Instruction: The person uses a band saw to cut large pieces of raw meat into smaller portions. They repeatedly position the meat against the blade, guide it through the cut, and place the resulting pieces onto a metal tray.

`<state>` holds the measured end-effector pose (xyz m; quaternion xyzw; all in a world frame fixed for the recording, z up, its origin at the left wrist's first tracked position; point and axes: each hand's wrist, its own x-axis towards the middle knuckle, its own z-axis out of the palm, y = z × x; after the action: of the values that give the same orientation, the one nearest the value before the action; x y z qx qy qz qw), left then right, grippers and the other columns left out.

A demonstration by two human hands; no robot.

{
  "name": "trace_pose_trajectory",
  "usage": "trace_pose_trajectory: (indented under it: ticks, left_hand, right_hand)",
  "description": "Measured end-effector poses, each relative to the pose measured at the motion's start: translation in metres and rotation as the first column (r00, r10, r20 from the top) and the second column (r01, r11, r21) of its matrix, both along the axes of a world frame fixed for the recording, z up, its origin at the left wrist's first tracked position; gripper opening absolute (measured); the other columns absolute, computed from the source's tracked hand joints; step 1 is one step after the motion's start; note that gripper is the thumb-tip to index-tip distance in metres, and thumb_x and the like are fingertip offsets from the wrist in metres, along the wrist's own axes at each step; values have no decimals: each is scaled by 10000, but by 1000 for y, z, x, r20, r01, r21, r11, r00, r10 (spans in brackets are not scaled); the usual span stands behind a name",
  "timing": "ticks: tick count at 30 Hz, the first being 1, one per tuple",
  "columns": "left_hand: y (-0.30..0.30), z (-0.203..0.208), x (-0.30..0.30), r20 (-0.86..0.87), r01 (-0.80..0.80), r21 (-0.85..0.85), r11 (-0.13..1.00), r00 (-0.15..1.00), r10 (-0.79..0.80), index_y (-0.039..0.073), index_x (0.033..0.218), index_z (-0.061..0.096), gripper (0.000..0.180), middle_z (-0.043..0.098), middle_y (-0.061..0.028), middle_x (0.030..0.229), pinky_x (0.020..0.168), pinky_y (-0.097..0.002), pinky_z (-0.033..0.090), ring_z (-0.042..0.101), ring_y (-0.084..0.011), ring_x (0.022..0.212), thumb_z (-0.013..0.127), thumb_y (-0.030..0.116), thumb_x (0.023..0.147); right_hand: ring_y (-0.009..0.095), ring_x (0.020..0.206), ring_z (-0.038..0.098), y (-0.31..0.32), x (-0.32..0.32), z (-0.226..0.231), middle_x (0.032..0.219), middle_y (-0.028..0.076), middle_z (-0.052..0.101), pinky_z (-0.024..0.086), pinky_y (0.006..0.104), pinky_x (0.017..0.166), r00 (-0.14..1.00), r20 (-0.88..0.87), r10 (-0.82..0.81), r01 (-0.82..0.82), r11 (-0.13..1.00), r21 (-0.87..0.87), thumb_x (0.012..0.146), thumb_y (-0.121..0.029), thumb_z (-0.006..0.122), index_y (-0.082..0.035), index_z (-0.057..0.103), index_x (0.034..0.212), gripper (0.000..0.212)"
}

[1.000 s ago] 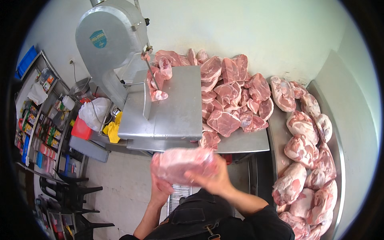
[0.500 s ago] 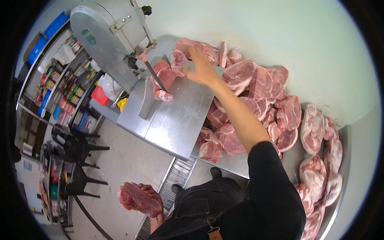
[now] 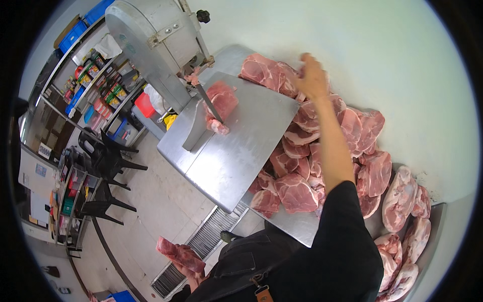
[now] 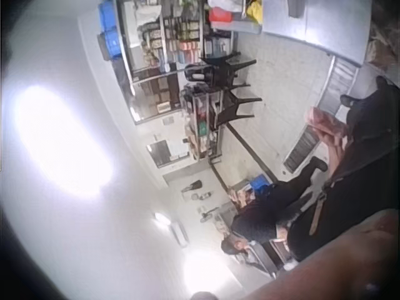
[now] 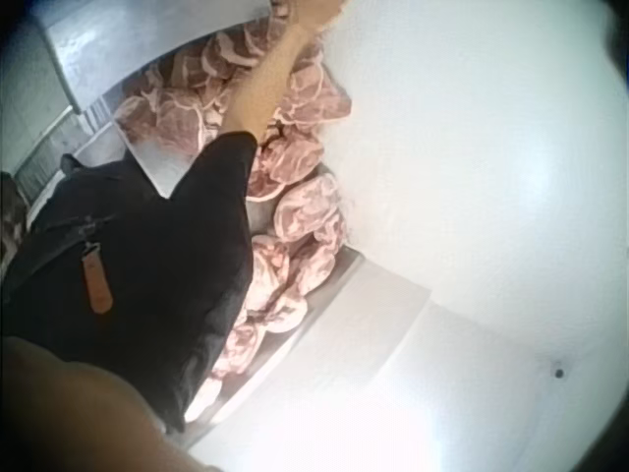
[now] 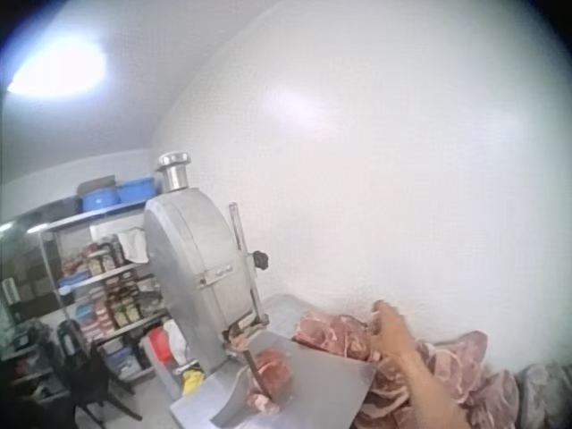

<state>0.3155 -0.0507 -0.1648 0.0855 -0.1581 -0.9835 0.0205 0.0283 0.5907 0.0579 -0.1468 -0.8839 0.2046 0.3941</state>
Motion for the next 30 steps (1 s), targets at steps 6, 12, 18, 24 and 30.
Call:
trace_pose_trajectory:
  ticks: [6,12,18,24,30]
  left_hand:
    - [7,2,-3,57,-57,-40,998,997,59,103,1399,607,606,712,-134,1195,743,-375,657,729,-254,947,650,585,1035]
    - [28,24,-4,-39,-38,-223,974,999,30,87,1391,582,558,664,-119,1209,852,-334,626,689,-195,1019,688,511,1044]
    - [59,40,8,65,-62,-343,937,994,89,127,1466,557,629,685,-96,1282,917,-393,630,697,-241,1088,649,580,1041]
    - [42,-7,34,69,-142,-388,911,981,182,153,1523,514,742,669,-85,1328,930,-470,613,683,-291,1149,634,668,1003]
    - [30,-23,38,27,-58,-351,934,997,72,139,1523,493,776,646,-86,1340,965,-498,594,670,-303,1176,658,674,986]
  right_hand:
    - [367,1246,563,43,43,-1,1325,144,601,455,575,1033,928,135,-346,255,858,445,794,-76,717,-154,600,1352,575]
    - [387,1391,518,-80,-40,24,1456,174,581,431,485,1172,727,190,660,-683,724,99,759,-196,824,-151,544,1512,805]
    - [367,1397,530,-102,-104,0,1478,160,578,440,490,1173,536,183,824,-843,531,82,707,-239,877,-106,503,1522,906]
    - [366,1318,585,-109,-116,-9,1447,166,589,516,473,1089,458,204,865,-887,461,33,698,-245,891,-82,518,1469,872]
    - [352,1242,633,-106,-113,-7,1414,165,618,583,437,965,454,202,868,-887,461,11,720,-204,872,-81,521,1480,846]
